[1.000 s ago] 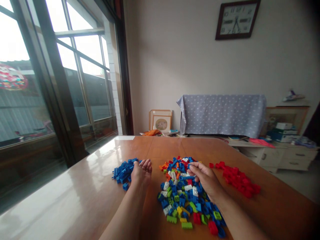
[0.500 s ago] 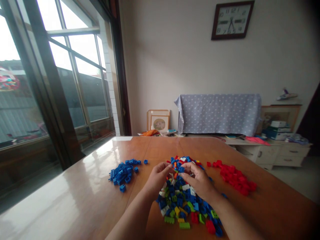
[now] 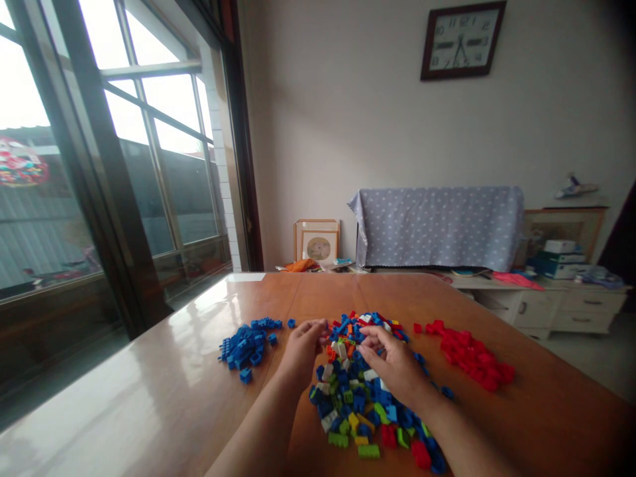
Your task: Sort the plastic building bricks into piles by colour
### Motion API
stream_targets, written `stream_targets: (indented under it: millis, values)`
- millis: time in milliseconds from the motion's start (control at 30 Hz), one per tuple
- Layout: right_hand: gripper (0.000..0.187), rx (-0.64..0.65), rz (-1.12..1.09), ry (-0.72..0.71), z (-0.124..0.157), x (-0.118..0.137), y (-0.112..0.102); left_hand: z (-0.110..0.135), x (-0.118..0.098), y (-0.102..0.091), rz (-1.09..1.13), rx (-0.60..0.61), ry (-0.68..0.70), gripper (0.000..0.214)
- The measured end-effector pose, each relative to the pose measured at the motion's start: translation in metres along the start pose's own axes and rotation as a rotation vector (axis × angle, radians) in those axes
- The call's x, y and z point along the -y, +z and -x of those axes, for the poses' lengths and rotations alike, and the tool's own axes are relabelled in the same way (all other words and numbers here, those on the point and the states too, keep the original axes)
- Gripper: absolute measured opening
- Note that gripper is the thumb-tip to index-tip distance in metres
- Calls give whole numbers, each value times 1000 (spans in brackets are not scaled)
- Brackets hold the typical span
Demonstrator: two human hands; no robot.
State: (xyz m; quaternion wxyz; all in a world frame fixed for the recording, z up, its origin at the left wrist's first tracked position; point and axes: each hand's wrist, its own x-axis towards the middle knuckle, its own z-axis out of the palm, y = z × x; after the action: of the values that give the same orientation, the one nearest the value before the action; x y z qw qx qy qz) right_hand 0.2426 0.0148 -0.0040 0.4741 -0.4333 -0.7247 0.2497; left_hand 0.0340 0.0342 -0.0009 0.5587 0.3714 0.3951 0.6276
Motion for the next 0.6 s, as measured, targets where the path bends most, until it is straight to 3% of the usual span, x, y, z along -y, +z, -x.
stream_targets:
  millis: [100, 200, 333, 467, 600]
  values:
    - [31, -32, -26, 9, -2, -5, -4, -16, -7, -24, 387, -328, -155, 21]
    - [31, -46, -30, 20, -3, -8, -5, -27, -10, -46, 455, -437, -153, 35]
    - [31, -57, -2, 29, -4, -13, -5, -33, -4, -55, 448, -453, -119, 37]
    - [30, -87, 3, 27, -6, -19, -7, -36, 12, -46, 351, -434, -71, 22]
    - [31, -130, 7, 46, -9, -27, -10, -35, 30, -39, 120, -370, 49, 25]
